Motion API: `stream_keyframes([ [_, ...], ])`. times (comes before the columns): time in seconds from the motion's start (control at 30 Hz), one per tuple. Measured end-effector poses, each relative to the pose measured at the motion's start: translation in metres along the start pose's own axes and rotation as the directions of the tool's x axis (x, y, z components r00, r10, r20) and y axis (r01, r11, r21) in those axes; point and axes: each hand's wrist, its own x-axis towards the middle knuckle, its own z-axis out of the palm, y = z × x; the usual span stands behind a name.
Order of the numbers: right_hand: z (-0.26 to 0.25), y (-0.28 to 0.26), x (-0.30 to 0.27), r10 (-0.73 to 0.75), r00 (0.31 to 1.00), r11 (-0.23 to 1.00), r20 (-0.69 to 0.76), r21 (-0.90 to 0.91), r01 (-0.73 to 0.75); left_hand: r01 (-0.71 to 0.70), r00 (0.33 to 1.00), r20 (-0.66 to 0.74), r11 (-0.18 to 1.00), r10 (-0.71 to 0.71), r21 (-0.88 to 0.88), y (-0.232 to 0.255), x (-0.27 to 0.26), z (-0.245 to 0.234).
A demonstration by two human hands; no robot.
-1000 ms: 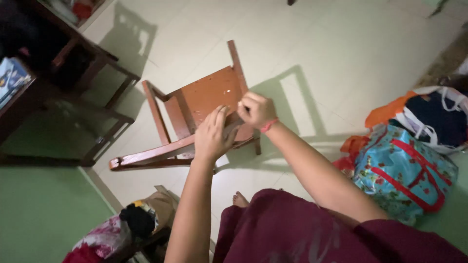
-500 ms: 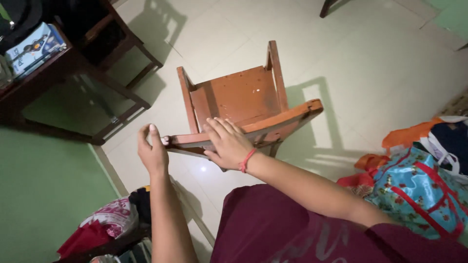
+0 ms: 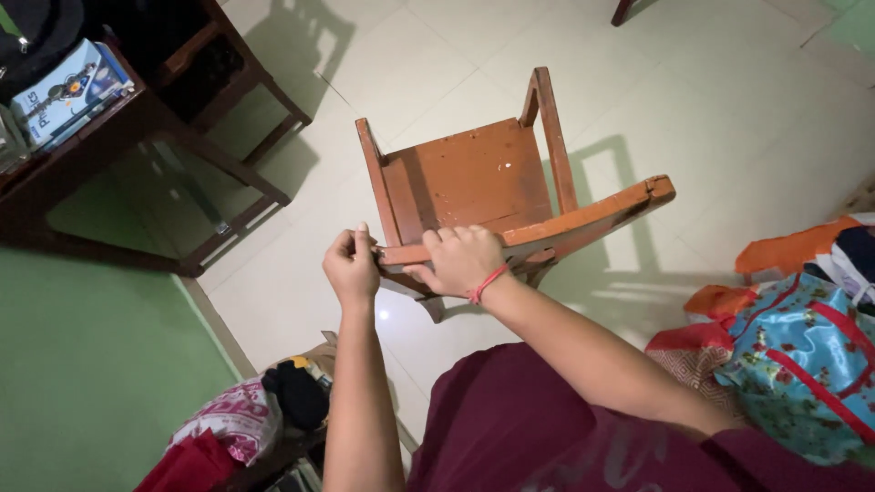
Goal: Repairing the loose joints of a wooden chair by pressing them together with hands.
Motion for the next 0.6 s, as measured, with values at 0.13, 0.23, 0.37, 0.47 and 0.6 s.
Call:
stream_keyframes([
  [0.13, 0.005, 0.005, 0.004, -0.006, 0.999, 1.0, -0.046, -0.012, 0.006, 0.013, 0.998, -0.06, 0.996, -0.008, 0.089, 0.006, 0.004, 0.007],
  [0.23, 0.007, 0.009, 0.007, -0.018, 0.997, 1.0, -0.081, -0.024, 0.016, 0.028, 0.998, -0.065, 0.997, -0.024, 0.067, 0.013, 0.007, 0.01],
  [0.37, 0.007, 0.013, 0.012, -0.03, 0.991, 0.999, -0.13, -0.037, 0.026, 0.08, 0.995, -0.063, 0.996, -0.077, 0.05, 0.025, 0.012, 0.014],
  [0.47, 0.008, 0.016, 0.017, -0.027, 0.989, 0.999, -0.144, -0.045, 0.02, 0.078, 0.996, -0.053, 0.996, -0.075, 0.048, 0.024, 0.018, 0.017],
  [0.6, 0.011, 0.018, 0.026, -0.021, 0.988, 0.999, -0.151, -0.035, 0.016, 0.022, 0.998, -0.06, 0.995, -0.017, 0.096, 0.016, 0.031, 0.019],
])
